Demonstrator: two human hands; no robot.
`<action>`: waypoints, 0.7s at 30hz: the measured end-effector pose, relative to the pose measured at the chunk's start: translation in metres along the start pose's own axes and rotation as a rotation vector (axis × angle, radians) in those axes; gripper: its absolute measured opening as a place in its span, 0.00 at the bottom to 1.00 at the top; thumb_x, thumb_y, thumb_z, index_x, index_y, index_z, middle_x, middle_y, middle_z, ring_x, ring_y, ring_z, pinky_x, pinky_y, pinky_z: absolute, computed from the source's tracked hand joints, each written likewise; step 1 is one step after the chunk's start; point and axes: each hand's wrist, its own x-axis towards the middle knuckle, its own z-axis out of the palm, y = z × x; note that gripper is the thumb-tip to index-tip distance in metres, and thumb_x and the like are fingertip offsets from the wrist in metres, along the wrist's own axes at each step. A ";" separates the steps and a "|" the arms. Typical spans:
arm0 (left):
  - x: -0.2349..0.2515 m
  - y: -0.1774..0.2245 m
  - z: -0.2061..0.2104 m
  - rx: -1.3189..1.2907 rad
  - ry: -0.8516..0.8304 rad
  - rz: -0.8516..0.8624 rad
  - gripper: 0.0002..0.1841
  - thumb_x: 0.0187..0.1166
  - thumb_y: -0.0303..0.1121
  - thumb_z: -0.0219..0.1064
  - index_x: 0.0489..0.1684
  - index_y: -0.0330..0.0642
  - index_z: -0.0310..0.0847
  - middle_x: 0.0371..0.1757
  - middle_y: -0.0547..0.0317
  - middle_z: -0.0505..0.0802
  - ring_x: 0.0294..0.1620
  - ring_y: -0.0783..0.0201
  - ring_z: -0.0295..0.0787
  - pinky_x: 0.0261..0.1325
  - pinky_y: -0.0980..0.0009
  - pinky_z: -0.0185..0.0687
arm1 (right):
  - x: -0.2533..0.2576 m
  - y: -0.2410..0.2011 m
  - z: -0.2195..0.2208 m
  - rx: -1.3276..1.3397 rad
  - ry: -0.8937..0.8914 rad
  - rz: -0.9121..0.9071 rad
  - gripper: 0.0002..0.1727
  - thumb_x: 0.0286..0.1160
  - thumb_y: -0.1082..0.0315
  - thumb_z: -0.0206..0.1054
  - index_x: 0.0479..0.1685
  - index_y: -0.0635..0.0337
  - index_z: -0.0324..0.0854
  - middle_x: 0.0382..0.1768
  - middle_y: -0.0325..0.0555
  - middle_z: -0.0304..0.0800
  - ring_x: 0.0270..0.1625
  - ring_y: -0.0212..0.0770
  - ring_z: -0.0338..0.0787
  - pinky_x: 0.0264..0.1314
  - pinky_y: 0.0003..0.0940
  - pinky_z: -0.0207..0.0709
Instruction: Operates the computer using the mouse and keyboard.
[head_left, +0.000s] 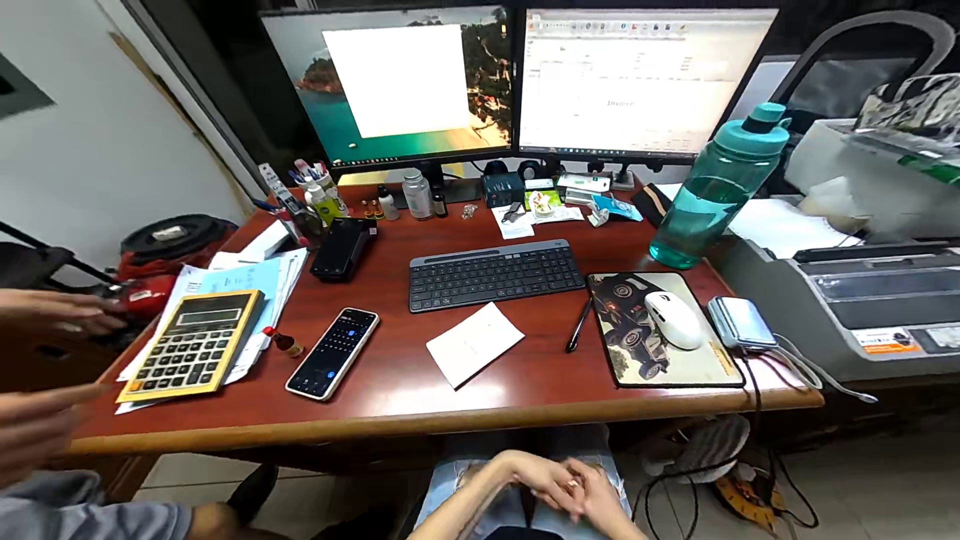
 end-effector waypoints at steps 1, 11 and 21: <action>-0.009 -0.021 -0.007 -0.155 0.084 0.016 0.08 0.88 0.32 0.57 0.50 0.39 0.81 0.30 0.69 0.85 0.20 0.83 0.66 0.23 0.84 0.61 | 0.005 0.003 -0.002 0.032 0.006 0.034 0.16 0.76 0.65 0.67 0.55 0.67 0.88 0.33 0.58 0.92 0.36 0.53 0.91 0.48 0.57 0.82; 0.022 -0.079 -0.005 -0.356 0.598 -0.171 0.15 0.93 0.44 0.55 0.38 0.48 0.78 0.17 0.75 0.69 0.14 0.79 0.59 0.19 0.81 0.57 | 0.057 0.005 -0.009 -0.213 -0.371 0.358 0.25 0.85 0.52 0.64 0.66 0.63 0.84 0.66 0.65 0.87 0.74 0.63 0.82 0.79 0.64 0.68; 0.069 -0.046 0.021 0.621 0.310 -0.698 0.19 0.81 0.34 0.66 0.63 0.27 0.83 0.71 0.31 0.85 0.75 0.33 0.79 0.73 0.32 0.71 | 0.077 0.027 0.029 -0.529 -0.681 0.439 0.26 0.80 0.58 0.67 0.70 0.69 0.80 0.74 0.69 0.80 0.79 0.69 0.77 0.77 0.74 0.66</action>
